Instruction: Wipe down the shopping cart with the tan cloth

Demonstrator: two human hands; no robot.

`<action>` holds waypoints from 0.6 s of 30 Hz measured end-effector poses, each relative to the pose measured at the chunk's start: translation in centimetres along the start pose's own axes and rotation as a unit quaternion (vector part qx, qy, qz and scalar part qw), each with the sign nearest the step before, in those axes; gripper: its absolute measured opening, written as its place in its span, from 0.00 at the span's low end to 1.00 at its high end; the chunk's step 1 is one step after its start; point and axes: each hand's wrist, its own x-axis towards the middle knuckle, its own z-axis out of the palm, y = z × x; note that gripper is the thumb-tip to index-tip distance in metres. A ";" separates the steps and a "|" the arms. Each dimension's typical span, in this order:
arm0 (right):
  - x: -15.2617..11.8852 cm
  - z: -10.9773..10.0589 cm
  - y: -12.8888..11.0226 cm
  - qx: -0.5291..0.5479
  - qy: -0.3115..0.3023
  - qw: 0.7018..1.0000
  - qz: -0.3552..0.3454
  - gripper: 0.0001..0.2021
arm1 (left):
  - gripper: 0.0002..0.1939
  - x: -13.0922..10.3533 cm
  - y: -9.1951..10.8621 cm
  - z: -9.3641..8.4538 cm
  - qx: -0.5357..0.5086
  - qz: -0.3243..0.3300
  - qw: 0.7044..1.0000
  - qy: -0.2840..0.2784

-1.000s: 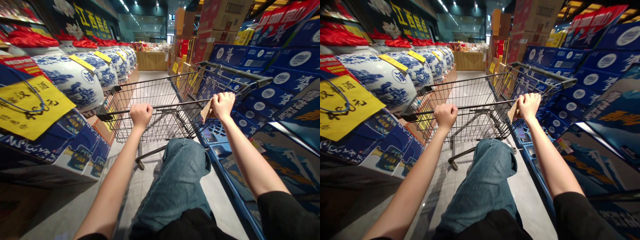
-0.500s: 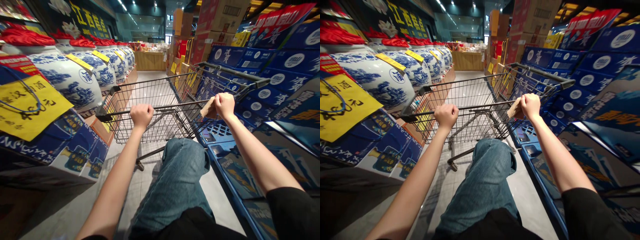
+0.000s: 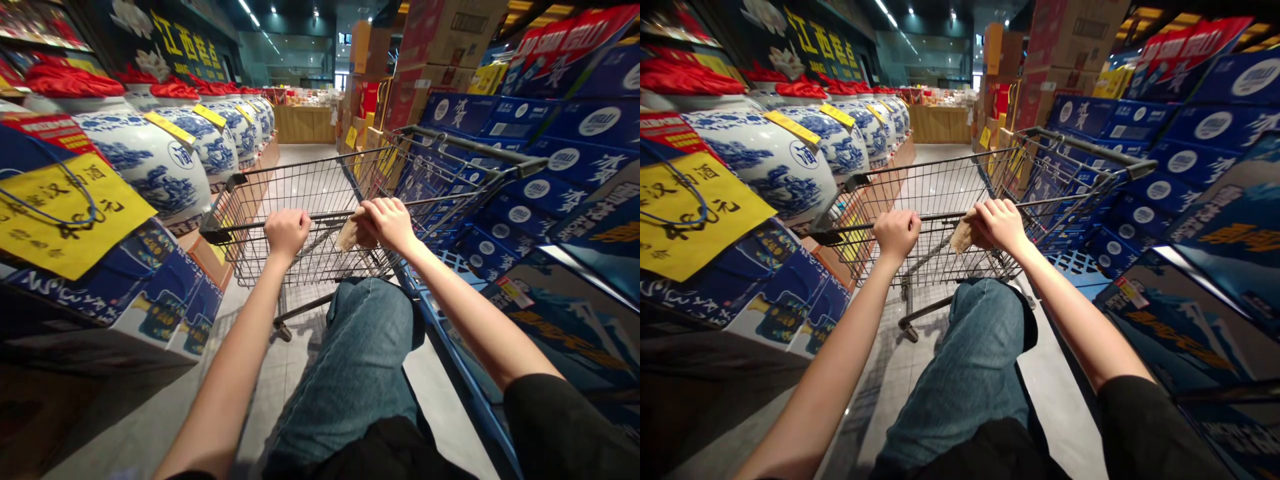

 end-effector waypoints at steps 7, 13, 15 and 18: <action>-4.5 0.1 9.5 0.030 0.072 0.993 0.091 0.21 | 0.18 -0.1 0.2 -0.3 0.002 0.010 1.000 -0.021; -6.1 2.7 10.6 0.117 0.215 0.951 0.190 0.26 | 0.18 -0.1 1.0 0.0 -0.008 -0.030 1.000 -0.007; -5.4 4.1 8.7 0.135 0.238 0.940 0.202 0.28 | 0.18 -0.1 1.1 0.1 -0.009 -0.036 0.999 -0.004; -3.8 5.6 4.6 0.148 0.216 0.951 0.164 0.26 | 0.18 -0.1 1.1 0.0 -0.007 -0.032 0.999 -0.001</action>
